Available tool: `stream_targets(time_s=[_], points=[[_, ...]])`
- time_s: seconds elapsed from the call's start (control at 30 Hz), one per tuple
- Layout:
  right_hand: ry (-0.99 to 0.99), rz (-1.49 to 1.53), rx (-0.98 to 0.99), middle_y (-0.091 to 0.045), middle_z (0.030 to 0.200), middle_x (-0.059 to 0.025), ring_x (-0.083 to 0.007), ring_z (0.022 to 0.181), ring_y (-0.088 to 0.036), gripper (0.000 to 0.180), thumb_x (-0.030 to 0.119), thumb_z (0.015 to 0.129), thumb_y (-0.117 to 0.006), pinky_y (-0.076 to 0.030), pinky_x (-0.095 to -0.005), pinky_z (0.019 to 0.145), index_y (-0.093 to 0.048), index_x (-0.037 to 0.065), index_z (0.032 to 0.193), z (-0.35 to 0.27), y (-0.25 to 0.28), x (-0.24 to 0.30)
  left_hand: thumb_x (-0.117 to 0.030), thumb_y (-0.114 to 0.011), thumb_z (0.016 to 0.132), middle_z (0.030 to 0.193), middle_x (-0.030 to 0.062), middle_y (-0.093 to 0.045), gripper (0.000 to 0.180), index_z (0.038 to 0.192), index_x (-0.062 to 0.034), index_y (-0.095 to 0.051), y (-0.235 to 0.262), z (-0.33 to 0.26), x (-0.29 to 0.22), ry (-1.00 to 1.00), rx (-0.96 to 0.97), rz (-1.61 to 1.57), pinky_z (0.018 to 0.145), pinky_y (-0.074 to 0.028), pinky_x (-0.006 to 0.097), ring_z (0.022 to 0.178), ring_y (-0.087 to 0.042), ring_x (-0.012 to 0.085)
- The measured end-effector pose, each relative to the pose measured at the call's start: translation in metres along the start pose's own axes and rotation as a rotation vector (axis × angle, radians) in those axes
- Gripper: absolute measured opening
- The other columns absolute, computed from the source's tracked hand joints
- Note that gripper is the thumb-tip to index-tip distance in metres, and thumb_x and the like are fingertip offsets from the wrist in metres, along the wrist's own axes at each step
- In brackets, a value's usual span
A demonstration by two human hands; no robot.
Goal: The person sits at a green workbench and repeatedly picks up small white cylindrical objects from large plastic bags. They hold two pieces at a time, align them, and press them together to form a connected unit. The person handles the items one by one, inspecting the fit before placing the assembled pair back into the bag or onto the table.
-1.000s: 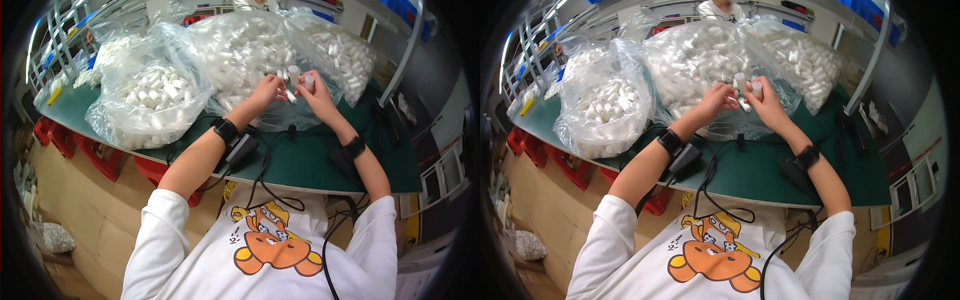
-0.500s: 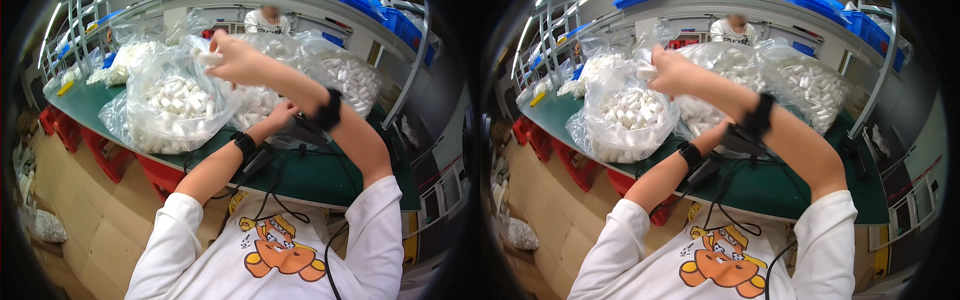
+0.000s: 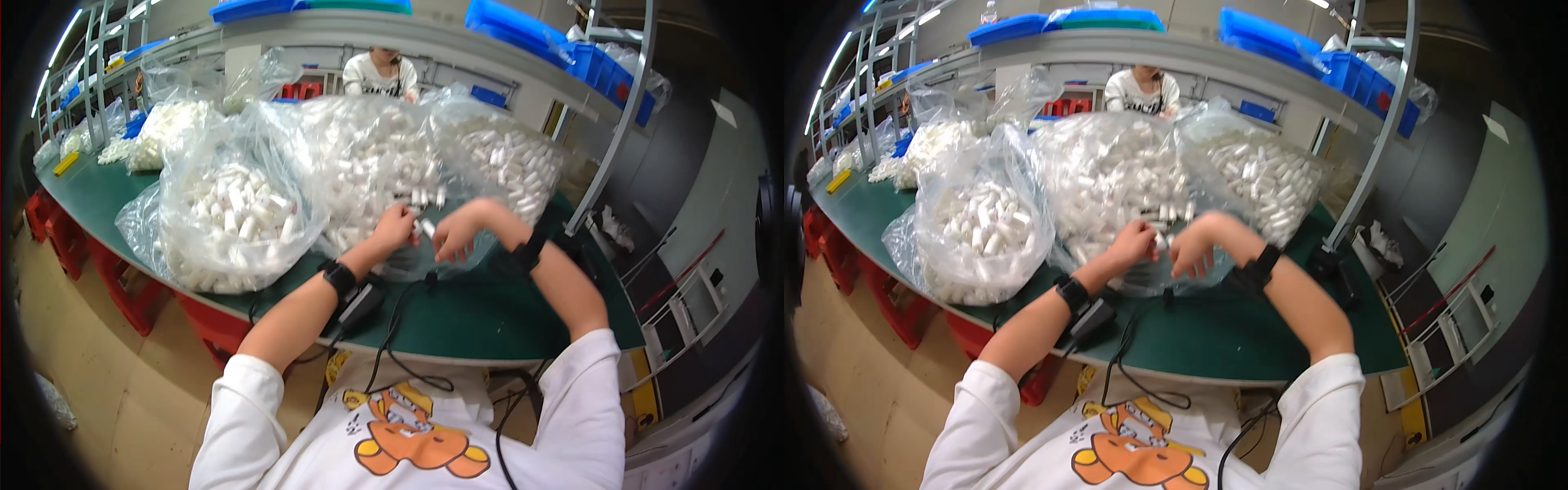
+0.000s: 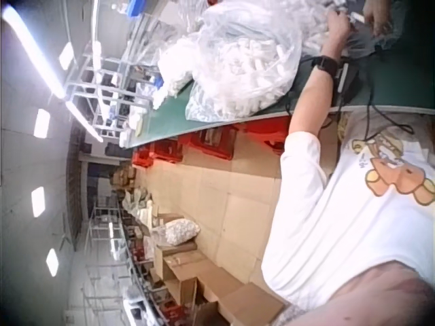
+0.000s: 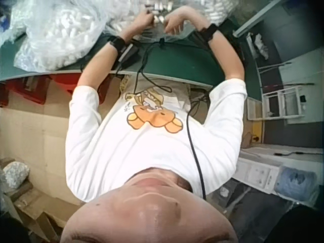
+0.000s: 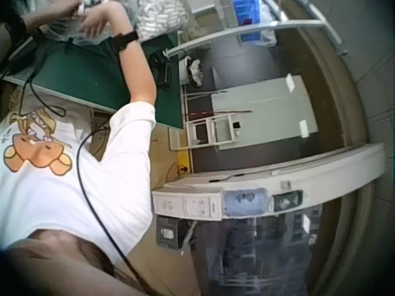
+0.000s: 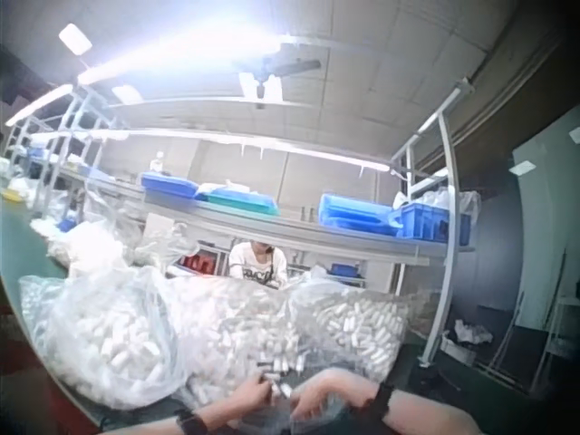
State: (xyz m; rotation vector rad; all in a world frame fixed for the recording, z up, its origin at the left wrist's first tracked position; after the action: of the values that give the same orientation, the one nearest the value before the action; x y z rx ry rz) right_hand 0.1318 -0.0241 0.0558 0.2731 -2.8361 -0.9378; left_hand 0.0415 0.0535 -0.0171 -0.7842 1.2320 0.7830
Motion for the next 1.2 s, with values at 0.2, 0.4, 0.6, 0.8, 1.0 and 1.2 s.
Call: stream_targets(time_s=[0.2,0.4,0.6,0.8,1.0,1.2], points=[[0.069,0.06,-0.842,-0.062,0.089,-0.0235,-0.0373,0.081,-0.06,0.054,0.046,0.079,-0.054,-0.046,-0.0428,0.069,-0.055,-0.004,0.096,0.064,0.031,-0.054,-0.011,-0.047,0.085,0.076,0.0099,-0.053,0.013,0.089,0.0015,-0.046,0.003,-0.002,-0.001,-0.018,-0.021,0.009,0.05,-0.05,0.03,0.055,-0.056,0.0175],[-0.055,0.083,-0.886,-0.061,0.085,-0.0263,-0.0353,0.073,-0.062,0.069,0.041,0.076,-0.058,-0.05,-0.0409,0.064,-0.037,-0.012,0.116,0.102,0.038,-0.07,-0.011,-0.048,0.083,0.07,0.0083,-0.055,0.014,0.084,0.0025,-0.049,-0.006,-0.008,-0.008,-0.028,0.044,-0.007,0.049,-0.051,0.029,0.055,-0.055,0.0145],[-0.04,0.409,-0.752,-0.061,0.072,-0.0189,-0.0264,0.048,-0.058,0.068,0.025,0.078,-0.056,-0.045,-0.0366,0.042,-0.02,-0.004,0.129,0.091,0.029,-0.053,-0.012,-0.049,0.083,0.072,0.0084,-0.055,0.014,0.086,0.0019,-0.049,-0.003,-0.008,-0.008,-0.016,0.032,0.029,0.049,-0.051,0.028,0.056,-0.055,0.0143],[0.242,0.334,-0.92,-0.061,0.074,-0.0188,-0.0251,0.051,-0.059,0.035,0.021,0.081,-0.054,-0.046,-0.0366,0.047,-0.042,0.003,0.108,0.074,0.018,-0.036,-0.016,-0.049,0.084,0.074,0.0086,-0.056,0.018,0.088,0.0015,-0.049,-0.001,-0.008,-0.008,-0.008,0.044,0.029,0.053,-0.051,0.027,0.056,-0.056,0.0149],[0.296,0.446,-1.054,-0.061,0.082,-0.0188,-0.0249,0.057,-0.061,0.033,0.025,0.081,-0.056,-0.047,-0.035,0.051,-0.047,0.004,0.105,0.05,0.01,-0.04,-0.029,-0.057,0.085,0.087,0.01,-0.051,0.034,0.097,0.0013,-0.045,0.006,-0.002,-0.007,-0.039,-0.075,0.026,0.055,-0.051,0.027,0.063,-0.057,0.0146],[0.402,0.629,-1.016,-0.059,0.086,-0.0135,-0.0173,0.06,-0.059,0.036,0.025,0.085,-0.053,-0.047,-0.0298,0.05,-0.041,0.006,0.113,0.018,-0.017,-0.019,-0.031,-0.063,0.083,0.096,0.009,-0.05,0.043,0.107,0.0007,-0.048,-0.003,-0.012,-0.016,-0.046,0.096,0.011,0.073,-0.05,0.024,0.083,-0.055,0.0136]])
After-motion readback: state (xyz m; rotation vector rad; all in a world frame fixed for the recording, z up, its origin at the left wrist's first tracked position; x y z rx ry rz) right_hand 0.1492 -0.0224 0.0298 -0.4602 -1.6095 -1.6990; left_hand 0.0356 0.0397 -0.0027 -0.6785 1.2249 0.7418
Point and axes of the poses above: each hand's wrist, its own z-axis towards the middle knuckle, its own y-axis out of the back of the hand, x = y × z, the point moved 5 cm from there along z, towards the middle knuckle
